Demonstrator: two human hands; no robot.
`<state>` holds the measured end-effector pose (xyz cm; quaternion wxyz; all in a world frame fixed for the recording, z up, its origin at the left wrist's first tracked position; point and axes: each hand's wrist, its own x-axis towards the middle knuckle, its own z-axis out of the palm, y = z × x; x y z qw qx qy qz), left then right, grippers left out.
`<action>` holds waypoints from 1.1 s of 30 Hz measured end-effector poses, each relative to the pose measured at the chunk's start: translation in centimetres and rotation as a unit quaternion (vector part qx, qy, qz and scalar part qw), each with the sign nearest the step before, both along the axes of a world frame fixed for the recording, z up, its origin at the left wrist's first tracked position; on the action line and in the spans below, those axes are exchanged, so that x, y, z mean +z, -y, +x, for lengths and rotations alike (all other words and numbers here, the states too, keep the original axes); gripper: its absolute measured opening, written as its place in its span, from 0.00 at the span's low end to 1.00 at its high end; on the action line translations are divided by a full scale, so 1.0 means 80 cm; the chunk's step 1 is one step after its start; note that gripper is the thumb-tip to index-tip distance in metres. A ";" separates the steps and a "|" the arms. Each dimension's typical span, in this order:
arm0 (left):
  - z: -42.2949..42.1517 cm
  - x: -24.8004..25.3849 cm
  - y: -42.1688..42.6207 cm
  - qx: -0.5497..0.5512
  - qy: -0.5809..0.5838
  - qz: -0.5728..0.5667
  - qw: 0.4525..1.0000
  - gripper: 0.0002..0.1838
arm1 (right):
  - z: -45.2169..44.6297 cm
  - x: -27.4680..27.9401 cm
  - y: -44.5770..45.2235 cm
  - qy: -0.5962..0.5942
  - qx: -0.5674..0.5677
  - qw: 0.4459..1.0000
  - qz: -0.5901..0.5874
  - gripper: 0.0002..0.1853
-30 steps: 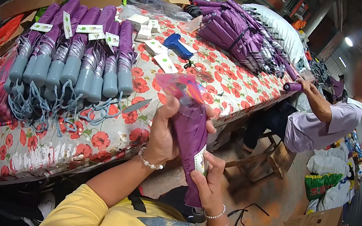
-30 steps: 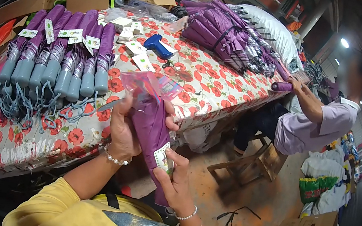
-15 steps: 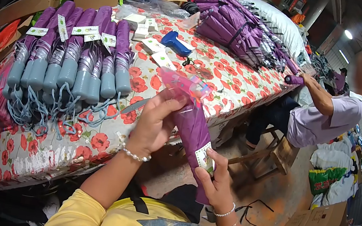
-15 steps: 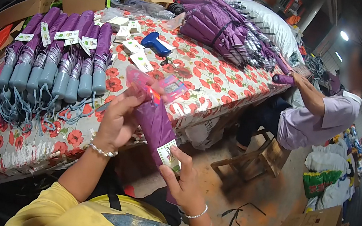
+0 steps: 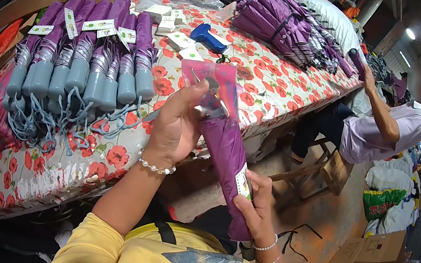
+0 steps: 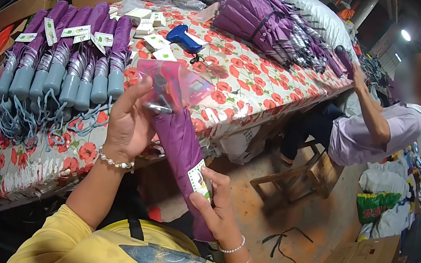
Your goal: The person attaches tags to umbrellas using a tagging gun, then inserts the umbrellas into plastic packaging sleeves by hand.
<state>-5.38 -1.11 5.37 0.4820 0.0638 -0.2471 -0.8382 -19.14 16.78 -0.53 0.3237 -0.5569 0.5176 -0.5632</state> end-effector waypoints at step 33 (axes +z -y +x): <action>0.065 0.006 0.039 -0.047 0.548 -0.158 0.820 0.51 | -0.062 0.048 0.076 -0.156 -0.044 0.987 -0.011 0.21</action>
